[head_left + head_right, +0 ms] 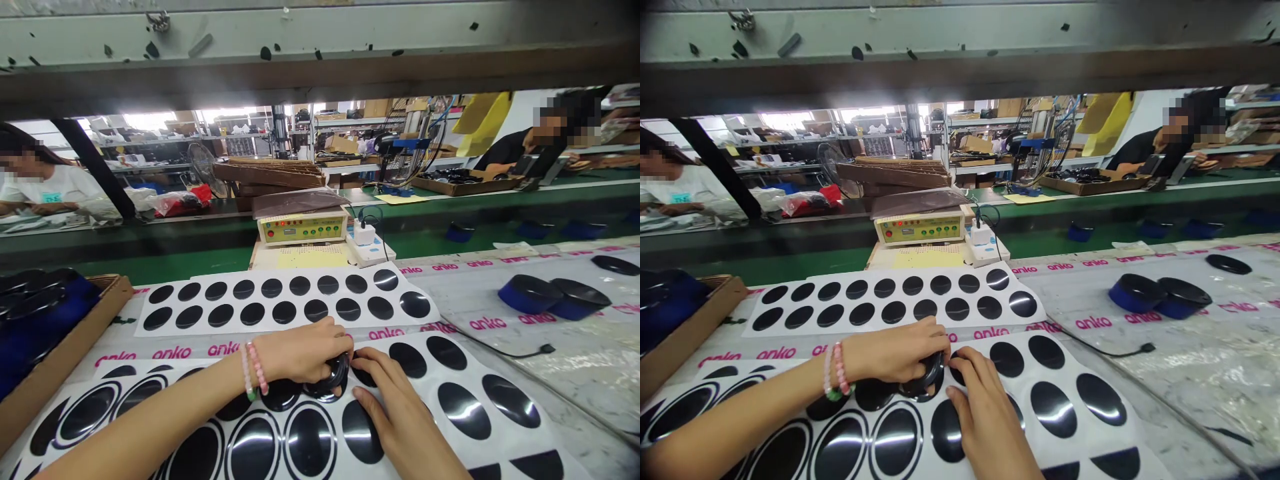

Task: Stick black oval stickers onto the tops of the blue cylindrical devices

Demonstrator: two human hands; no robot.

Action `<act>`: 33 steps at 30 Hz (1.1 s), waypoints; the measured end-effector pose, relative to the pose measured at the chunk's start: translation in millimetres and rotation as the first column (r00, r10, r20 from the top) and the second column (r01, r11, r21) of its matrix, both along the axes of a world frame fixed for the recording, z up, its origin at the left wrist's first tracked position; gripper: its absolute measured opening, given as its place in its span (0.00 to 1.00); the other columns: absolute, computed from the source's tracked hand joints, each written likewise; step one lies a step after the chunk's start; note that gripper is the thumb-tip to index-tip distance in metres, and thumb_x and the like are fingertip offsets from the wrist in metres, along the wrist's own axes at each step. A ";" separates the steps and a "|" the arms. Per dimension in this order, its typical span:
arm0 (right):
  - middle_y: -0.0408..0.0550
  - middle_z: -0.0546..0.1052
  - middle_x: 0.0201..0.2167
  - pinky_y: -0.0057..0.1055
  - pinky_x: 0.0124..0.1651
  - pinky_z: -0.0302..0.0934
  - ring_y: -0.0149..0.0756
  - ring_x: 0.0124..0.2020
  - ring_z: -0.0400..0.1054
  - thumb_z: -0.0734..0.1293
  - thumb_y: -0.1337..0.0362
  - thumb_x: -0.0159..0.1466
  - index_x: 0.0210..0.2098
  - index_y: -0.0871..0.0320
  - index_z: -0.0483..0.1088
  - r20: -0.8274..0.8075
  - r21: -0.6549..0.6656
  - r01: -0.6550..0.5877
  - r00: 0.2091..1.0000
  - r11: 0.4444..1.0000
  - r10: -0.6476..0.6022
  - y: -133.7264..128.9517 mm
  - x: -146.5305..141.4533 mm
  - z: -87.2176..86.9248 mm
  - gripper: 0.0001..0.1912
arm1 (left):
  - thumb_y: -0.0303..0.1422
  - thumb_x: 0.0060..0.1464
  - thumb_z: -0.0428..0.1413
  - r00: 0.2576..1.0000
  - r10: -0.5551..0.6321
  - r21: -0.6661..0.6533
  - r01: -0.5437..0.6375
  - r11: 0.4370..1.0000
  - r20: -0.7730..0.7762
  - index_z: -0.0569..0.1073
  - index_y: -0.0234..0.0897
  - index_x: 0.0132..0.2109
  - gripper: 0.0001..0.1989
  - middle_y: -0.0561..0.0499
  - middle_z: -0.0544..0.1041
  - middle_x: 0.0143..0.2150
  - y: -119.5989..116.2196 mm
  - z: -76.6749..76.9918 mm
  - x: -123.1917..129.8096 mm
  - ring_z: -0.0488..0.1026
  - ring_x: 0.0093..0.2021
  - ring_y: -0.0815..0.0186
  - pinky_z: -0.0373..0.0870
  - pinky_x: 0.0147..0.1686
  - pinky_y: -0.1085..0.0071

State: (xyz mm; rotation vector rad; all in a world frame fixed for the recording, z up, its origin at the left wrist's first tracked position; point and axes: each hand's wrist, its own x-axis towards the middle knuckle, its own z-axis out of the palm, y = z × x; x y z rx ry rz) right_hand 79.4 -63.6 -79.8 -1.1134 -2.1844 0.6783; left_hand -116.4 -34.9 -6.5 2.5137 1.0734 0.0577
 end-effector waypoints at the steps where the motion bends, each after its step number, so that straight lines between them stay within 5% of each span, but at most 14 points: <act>1: 0.47 0.67 0.52 0.39 0.53 0.62 0.39 0.54 0.62 0.57 0.66 0.65 0.47 0.49 0.65 0.003 0.000 0.003 1.000 1.000 -0.003 0.1 -0.1 -0.2 0.12 | 0.17 0.48 0.50 1.000 0.007 0.023 -0.008 1.000 0.023 0.67 0.36 0.42 0.15 0.48 0.68 0.40 -2.5 -1.9 -0.8 0.64 0.45 0.61 0.65 0.43 0.70; 8: 0.47 0.67 0.53 0.39 0.53 0.63 0.39 0.55 0.61 0.56 0.64 0.66 0.48 0.49 0.66 0.059 -0.002 -0.006 0.998 1.000 0.006 3.3 3.5 -2.5 0.13 | 0.15 0.48 0.50 0.990 -0.020 0.100 0.006 0.995 0.138 0.64 0.38 0.35 0.13 0.52 0.70 0.36 -23.1 3.2 -22.6 0.64 0.42 0.64 0.62 0.45 0.70; 11: 0.47 0.67 0.54 0.39 0.52 0.65 0.40 0.56 0.61 0.56 0.63 0.66 0.48 0.49 0.66 0.078 0.012 0.012 0.997 1.000 -0.013 3.5 4.9 -4.3 0.13 | 0.21 0.52 0.50 0.952 0.179 0.066 -0.201 0.977 0.247 0.61 0.39 0.36 0.09 0.53 0.68 0.35 -46.8 19.4 -50.3 0.64 0.34 0.67 0.64 0.37 0.71; 15: 0.48 0.66 0.54 0.39 0.52 0.65 0.40 0.55 0.63 0.54 0.65 0.66 0.50 0.49 0.65 0.059 0.053 0.002 0.998 0.999 -0.005 -0.4 -4.8 -3.4 0.15 | 0.25 0.54 0.51 0.785 0.422 -0.052 -0.449 0.892 0.453 0.56 0.41 0.38 0.10 0.56 0.63 0.33 -78.0 27.1 -63.1 0.63 0.30 0.70 0.64 0.30 0.74; 20: 0.50 0.67 0.54 0.39 0.54 0.63 0.39 0.57 0.61 0.51 0.69 0.66 0.49 0.53 0.65 -0.022 0.041 -0.056 0.998 0.998 0.057 -6.8 -21.1 -3.7 0.17 | 0.17 0.46 0.49 0.964 0.230 -0.079 -0.221 0.972 0.133 0.58 0.40 0.52 0.26 0.49 0.70 0.45 -80.3 5.2 -20.7 0.69 0.43 0.63 0.68 0.42 0.69; 24: 0.51 0.67 0.53 0.41 0.54 0.63 0.41 0.57 0.61 0.53 0.69 0.66 0.47 0.53 0.67 -0.031 0.037 -0.063 0.997 0.997 0.064 -6.6 -20.7 -5.8 0.16 | 0.19 0.46 0.49 0.991 0.118 -0.006 -0.119 0.993 -0.067 0.62 0.36 0.49 0.21 0.45 0.71 0.43 -64.8 -4.5 -3.0 0.68 0.43 0.59 0.70 0.40 0.66; 30: 0.51 0.67 0.53 0.42 0.54 0.64 0.41 0.55 0.62 0.54 0.67 0.67 0.47 0.52 0.67 0.017 0.047 -0.064 0.998 0.997 0.063 -4.3 -15.8 -7.1 0.15 | 0.19 0.50 0.49 0.996 0.079 0.048 -0.076 0.996 -0.046 0.67 0.37 0.43 0.14 0.46 0.70 0.42 -69.0 1.9 -8.8 0.67 0.43 0.60 0.69 0.41 0.68; 33: 0.51 0.67 0.54 0.42 0.53 0.64 0.41 0.56 0.62 0.54 0.66 0.67 0.48 0.51 0.67 0.055 0.047 -0.089 0.995 0.995 0.087 -1.2 -8.8 -5.9 0.15 | 0.16 0.51 0.47 0.966 0.176 0.032 -0.185 0.982 0.191 0.66 0.39 0.42 0.15 0.47 0.68 0.45 -82.5 7.4 -25.6 0.65 0.46 0.63 0.67 0.44 0.69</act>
